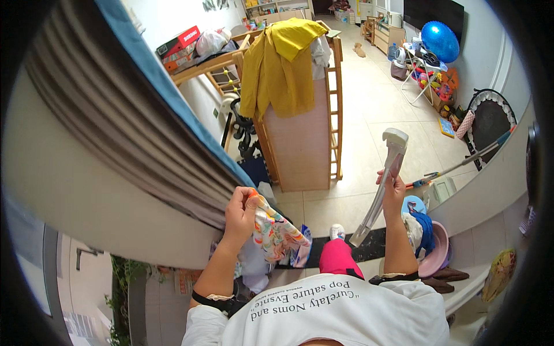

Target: The person removes clothes and a towel from hangers on a rack, takes them to a bed, and folds each item by hand before placing them on a stack.

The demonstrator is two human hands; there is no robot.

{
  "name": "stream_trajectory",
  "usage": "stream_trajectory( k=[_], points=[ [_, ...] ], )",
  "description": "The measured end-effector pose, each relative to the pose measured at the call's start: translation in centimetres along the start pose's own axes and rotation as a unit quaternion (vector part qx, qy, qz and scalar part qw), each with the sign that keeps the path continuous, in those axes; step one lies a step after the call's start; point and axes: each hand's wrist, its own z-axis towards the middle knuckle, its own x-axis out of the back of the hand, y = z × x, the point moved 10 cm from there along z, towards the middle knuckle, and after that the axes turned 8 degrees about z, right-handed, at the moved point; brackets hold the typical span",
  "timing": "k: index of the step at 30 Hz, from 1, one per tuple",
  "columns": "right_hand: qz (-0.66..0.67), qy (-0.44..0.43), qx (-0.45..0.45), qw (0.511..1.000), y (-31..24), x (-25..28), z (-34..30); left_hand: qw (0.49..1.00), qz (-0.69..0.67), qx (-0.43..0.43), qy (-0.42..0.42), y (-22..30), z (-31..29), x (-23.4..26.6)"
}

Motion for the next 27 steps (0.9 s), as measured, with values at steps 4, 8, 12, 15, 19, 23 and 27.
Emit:
stream_trajectory(
  k=[4,8,12,15,19,23,27],
  points=[
    [0.015,-0.028,-0.05,0.998,4.9,-3.0,7.6,0.998,-0.052,-0.017,0.036,-0.8,10.5,-1.6],
    [-0.007,-0.054,0.011,0.998,10.3,-5.7,18.1,0.988,-0.052,-0.077,0.122,1.8,23.8,-3.2],
    [-0.066,-0.101,0.012,0.993,15.5,-7.1,29.1,0.964,-0.012,-0.147,0.222,6.9,43.4,-4.5],
    [-0.101,-0.143,0.03,0.984,15.3,-10.1,35.5,0.927,0.006,-0.243,0.285,12.4,59.7,-3.2],
    [-0.128,-0.158,0.042,0.978,17.9,-11.1,40.4,0.952,0.079,-0.255,0.151,13.0,75.0,-8.4],
    [-0.106,-0.166,0.014,0.98,20.5,-11.8,41.5,0.852,0.47,-0.221,0.058,-0.2,78.1,-17.4],
    [-0.124,-0.212,0.002,0.969,21.3,-13.8,42.4,0.846,0.505,-0.169,0.024,-5.5,69.7,-21.1]
  ],
)
